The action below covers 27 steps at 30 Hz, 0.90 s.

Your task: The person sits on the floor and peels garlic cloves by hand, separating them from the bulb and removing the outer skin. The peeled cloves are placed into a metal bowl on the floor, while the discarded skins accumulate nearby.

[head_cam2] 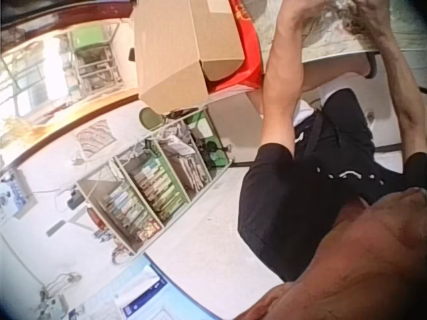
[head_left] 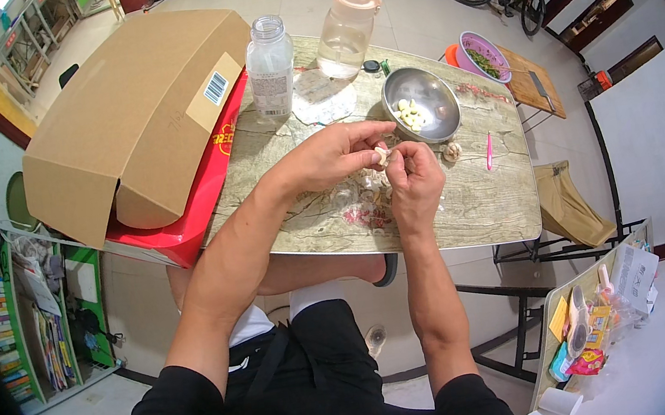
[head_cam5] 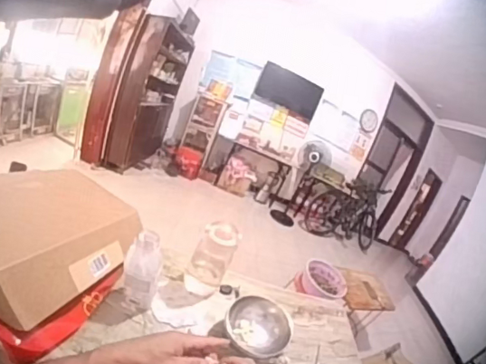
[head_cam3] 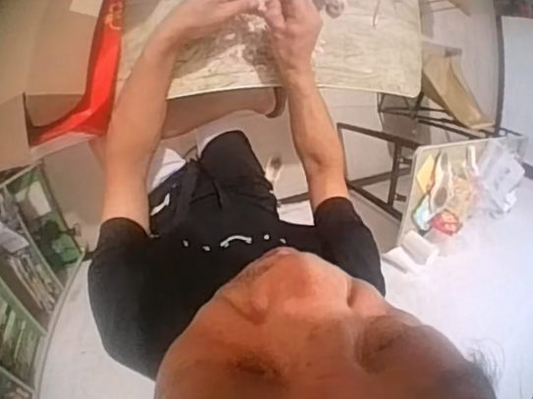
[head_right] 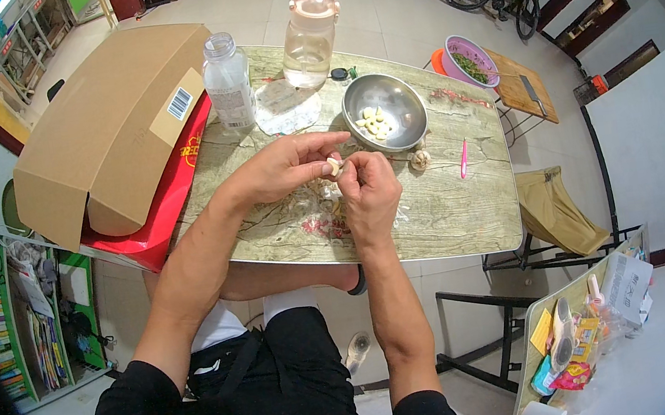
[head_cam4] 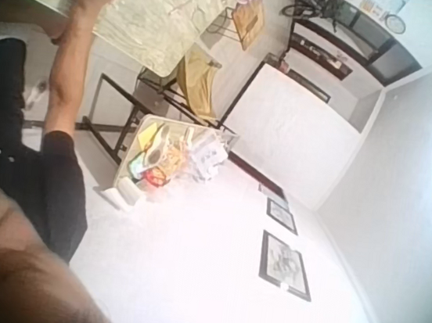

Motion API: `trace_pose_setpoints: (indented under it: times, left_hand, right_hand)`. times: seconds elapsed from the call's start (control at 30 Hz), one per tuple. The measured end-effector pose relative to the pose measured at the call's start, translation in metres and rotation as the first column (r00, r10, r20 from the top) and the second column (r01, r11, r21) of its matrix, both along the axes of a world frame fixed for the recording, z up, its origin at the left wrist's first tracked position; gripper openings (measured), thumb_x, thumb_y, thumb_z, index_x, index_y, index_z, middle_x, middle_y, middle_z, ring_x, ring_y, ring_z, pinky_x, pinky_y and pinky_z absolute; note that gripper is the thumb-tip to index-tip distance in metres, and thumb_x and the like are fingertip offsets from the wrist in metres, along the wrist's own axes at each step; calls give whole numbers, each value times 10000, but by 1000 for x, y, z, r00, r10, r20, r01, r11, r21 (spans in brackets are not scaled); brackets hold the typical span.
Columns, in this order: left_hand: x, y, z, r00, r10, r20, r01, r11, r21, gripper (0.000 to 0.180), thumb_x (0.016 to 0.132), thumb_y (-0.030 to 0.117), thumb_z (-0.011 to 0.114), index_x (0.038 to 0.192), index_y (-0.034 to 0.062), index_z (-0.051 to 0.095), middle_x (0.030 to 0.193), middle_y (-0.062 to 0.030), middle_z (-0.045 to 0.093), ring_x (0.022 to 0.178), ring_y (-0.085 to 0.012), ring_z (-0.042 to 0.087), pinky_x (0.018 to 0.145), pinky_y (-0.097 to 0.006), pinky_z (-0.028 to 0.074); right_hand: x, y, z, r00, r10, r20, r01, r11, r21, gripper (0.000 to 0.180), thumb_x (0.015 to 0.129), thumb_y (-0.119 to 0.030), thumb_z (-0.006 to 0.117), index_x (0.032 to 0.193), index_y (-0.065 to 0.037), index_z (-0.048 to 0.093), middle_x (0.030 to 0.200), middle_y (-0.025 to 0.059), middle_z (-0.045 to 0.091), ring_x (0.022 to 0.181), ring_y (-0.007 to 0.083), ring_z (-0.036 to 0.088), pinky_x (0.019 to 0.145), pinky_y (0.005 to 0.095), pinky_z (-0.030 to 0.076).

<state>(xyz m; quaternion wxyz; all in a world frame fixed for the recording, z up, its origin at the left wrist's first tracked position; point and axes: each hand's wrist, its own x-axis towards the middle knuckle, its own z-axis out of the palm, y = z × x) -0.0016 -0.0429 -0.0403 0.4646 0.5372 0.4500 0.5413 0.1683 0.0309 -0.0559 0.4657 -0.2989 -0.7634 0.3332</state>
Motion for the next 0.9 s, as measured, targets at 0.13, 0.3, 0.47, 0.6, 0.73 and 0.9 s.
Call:
trace_pose_setpoints:
  times: [0.13,0.3,0.47,0.6,0.73,0.9]
  left_hand:
    - [-2,0,6,999,-37,21,37,999,-30,457,983,10,602,1432,-10,526,1118,-58,647,1006,-114,620,895,-275,522]
    - [-3,-1,5,982,-18,186,31,997,-68,374,990,19,598,1360,-17,552,1125,-68,654,1024,-123,641,921,-297,554]
    - [-6,2,1,915,116,386,-72,989,-129,278,993,42,625,1267,-7,607,1091,-62,675,971,-130,677,905,-305,586]
    - [-8,3,0,904,182,387,-128,979,-161,196,981,73,670,1163,-1,656,1021,-40,691,895,-120,686,848,-277,590]
    - [-10,6,-9,934,172,313,-133,981,-142,180,973,95,696,1123,-1,669,977,-31,699,869,-96,667,802,-250,572]
    - [-6,6,-9,953,191,237,-164,978,-128,176,958,96,716,1095,-8,679,959,-31,708,854,-75,651,770,-222,542]
  right_hand:
    - [0,4,-9,999,-24,-33,22,999,-49,45,893,-30,677,896,7,653,819,106,641,700,211,622,644,336,505]
    - [3,8,-11,1000,22,-16,-24,994,-108,102,975,-77,636,967,21,662,837,33,633,720,104,561,644,260,460]
    - [1,5,-5,1000,18,25,-15,994,-106,97,944,-61,639,965,25,679,850,118,670,744,207,634,696,327,507]
    - [-1,1,-3,998,61,-13,-62,993,-104,100,937,-27,636,1003,22,692,853,121,670,736,210,633,691,322,506]
    - [-2,-1,5,992,118,37,-117,993,-18,101,926,-37,686,1006,19,709,837,109,673,724,197,636,667,311,501]
    - [-2,0,5,992,113,48,-114,993,21,104,930,-65,720,986,22,722,814,99,672,709,180,632,649,302,493]
